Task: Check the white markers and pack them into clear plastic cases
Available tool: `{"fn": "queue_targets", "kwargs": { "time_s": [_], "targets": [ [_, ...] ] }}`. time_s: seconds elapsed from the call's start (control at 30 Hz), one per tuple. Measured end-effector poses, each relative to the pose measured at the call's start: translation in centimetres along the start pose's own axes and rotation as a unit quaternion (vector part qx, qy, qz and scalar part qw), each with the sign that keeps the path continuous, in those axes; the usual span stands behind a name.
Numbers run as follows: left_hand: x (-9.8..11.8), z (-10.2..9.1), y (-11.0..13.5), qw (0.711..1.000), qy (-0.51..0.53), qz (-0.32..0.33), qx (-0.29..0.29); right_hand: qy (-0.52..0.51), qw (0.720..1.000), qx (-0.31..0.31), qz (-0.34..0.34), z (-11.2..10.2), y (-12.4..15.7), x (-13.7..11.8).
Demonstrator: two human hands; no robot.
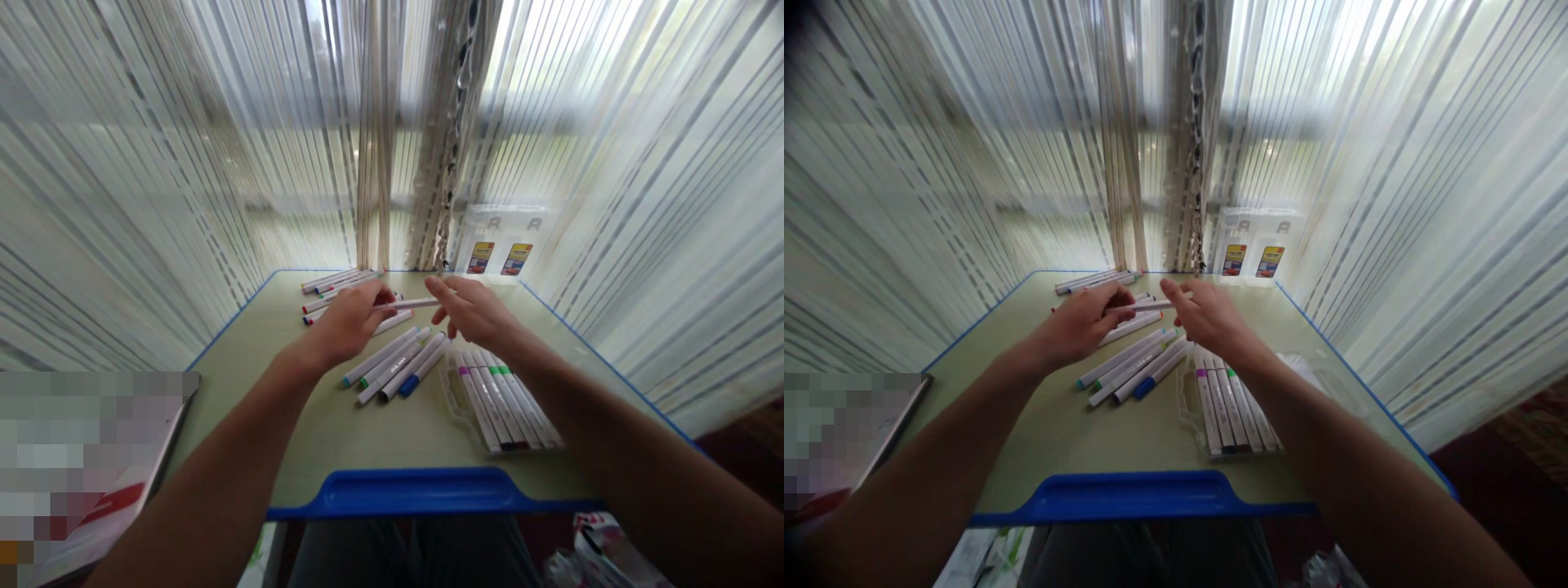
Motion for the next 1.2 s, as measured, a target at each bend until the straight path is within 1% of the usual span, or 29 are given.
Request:
{"fn": "queue_targets", "kwargs": {
  "time_s": [0.03,0.1,0.17,0.27,0.37,0.47,0.6,0.67,0.77,0.83,0.93,1.03,1.1,1.2],
  "targets": [
    [0.4,-0.1,0.0,0.999,0.028,0.019,0.018,-0.043,0.999,-0.02,0.005,0.3,0.0,-0.1],
    [0.7,-0.5,0.0,0.993,0.1,0.043,0.05,-0.12,0.992,-0.042,0.007,0.4,0.1,-0.4],
    [0.5,-0.6,0.1,0.982,0.171,0.04,0.066,-0.181,0.983,-0.044,0.005,0.0,0.3,-0.8],
    [-0.1,-0.5,0.0,0.97,0.236,0.011,0.056,-0.249,0.968,-0.024,-0.021,-1.2,0.5,-1.3],
    [-0.1,-0.3,0.0,0.955,0.292,-0.008,0.046,-0.293,0.954,0.0,-0.053,-2.1,0.8,-1.3],
    [-0.3,-0.1,0.0,0.923,0.379,-0.033,0.06,-0.326,0.943,0.012,-0.06,-2.1,1.3,-0.6],
    [-1.0,0.6,-0.1,0.865,0.489,-0.079,0.082,-0.313,0.946,0.026,-0.078,-1.8,1.8,-0.2],
    [-1.3,0.9,-0.2,0.852,0.508,-0.092,0.085,-0.309,0.947,0.034,-0.082,-1.8,1.9,-0.2],
    [-1.3,1.1,-0.3,0.854,0.506,-0.099,0.073,-0.341,0.936,0.036,-0.076,-1.8,1.8,0.1],
    [-1.0,1.2,-0.3,0.864,0.491,-0.097,0.052,-0.368,0.926,0.034,-0.078,-1.8,1.7,0.3],
    [-0.2,1.3,-0.2,0.896,0.438,-0.079,0.018,-0.387,0.919,0.025,-0.072,-1.5,1.6,0.6],
    [0.3,1.4,-0.2,0.923,0.379,-0.063,-0.004,-0.385,0.922,-0.002,-0.053,-0.8,1.6,0.8],
    [0.3,1.5,-0.3,0.927,0.369,-0.063,-0.009,-0.38,0.924,-0.022,-0.043,-0.4,1.6,0.8],
    [-0.1,1.4,-0.2,0.916,0.393,-0.077,0.012,-0.381,0.923,-0.029,-0.041,-0.2,1.5,0.8]
  ]
}}
Point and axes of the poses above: each hand's wrist, its own y-axis away from the middle knuckle, its own z-axis out of the palm, x = y × z, the point moved 8 cm from there along -y, towards the middle knuckle, and after that the axes turned 4 degrees about -x, right-handed, at the moved point
